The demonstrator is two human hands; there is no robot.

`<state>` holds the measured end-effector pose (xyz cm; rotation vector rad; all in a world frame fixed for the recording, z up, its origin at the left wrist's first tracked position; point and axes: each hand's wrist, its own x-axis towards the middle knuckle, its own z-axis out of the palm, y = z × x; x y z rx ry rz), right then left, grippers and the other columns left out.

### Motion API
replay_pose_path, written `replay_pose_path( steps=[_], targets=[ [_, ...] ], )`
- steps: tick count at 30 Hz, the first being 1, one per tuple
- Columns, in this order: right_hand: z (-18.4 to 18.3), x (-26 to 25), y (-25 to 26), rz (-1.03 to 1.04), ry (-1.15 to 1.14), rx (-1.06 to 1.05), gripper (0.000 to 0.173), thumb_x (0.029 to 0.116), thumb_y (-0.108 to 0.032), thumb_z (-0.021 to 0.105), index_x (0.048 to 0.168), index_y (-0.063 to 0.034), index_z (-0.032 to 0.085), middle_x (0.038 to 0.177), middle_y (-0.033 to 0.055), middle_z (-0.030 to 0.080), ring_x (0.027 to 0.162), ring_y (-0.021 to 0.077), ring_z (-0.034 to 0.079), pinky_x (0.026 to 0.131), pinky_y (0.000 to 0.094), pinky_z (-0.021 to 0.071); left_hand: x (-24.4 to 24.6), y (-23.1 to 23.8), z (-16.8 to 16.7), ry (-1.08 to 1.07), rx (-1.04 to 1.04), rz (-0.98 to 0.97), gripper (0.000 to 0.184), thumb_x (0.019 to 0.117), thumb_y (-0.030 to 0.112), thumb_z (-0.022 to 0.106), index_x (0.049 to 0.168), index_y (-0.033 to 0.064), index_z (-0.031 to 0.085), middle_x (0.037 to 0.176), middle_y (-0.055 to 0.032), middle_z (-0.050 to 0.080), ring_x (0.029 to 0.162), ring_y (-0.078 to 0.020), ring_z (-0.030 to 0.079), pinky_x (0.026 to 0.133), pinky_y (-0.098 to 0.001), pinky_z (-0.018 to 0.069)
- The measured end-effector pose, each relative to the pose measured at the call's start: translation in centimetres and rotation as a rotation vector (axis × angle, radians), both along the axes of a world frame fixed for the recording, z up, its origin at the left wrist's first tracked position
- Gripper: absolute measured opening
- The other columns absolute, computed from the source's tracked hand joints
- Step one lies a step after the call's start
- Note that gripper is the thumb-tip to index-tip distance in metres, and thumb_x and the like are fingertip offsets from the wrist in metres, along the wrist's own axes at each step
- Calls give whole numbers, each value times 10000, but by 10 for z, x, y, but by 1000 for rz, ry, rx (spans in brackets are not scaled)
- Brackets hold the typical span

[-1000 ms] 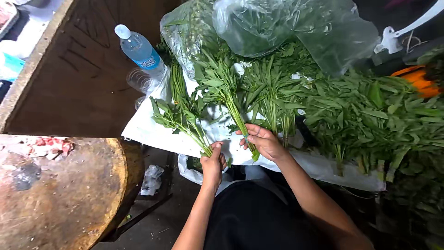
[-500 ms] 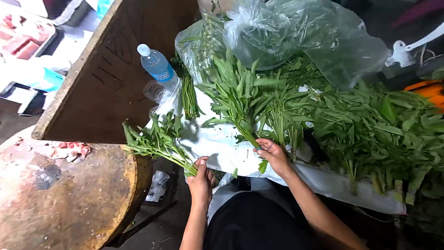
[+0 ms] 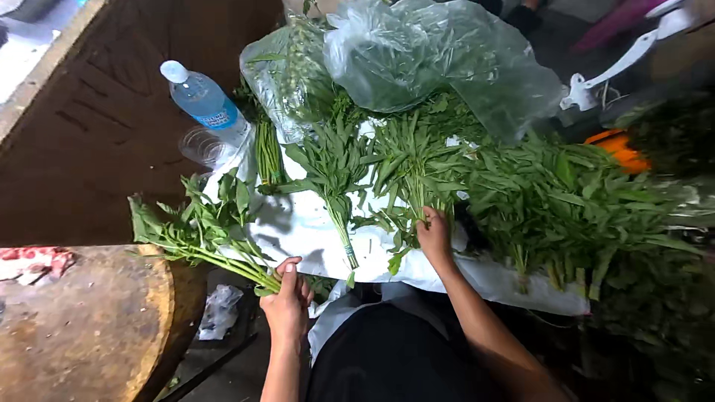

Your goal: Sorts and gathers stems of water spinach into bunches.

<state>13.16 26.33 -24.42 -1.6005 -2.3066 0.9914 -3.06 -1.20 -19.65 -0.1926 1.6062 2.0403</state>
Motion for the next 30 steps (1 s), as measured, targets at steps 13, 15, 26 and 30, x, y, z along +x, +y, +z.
replay_pose_path(
  steps=[13,15,26,30],
  targets=[
    [37,31,9,-282,663,-200,586,855,-87,614,1421,39,527,1082,141,669,702,166,635,579,331,565,0,-3,5,5,20,9,227,1056,144,461,1063,60,671,492,44,418,360,-56,386,348,-218,386],
    [45,35,8,-290,837,-234,668,812,-45,587,1465,32,469,1042,115,666,670,172,645,535,329,571,-1,-2,5,1,23,6,223,1055,140,457,1063,64,666,491,44,415,360,-54,385,347,-216,383],
    [130,52,61,-270,1195,-142,431,873,-35,415,1299,-102,403,915,11,687,659,125,673,550,269,577,-2,-3,8,15,31,-18,229,1057,146,456,1066,61,668,499,52,418,367,-52,389,358,-214,394],
    [145,36,66,-282,1250,-106,354,870,-8,353,1191,-120,450,883,23,665,611,125,646,523,269,558,1,-3,8,10,33,-30,234,1062,149,448,1058,68,667,495,54,412,370,-50,387,359,-217,388]
  ],
)
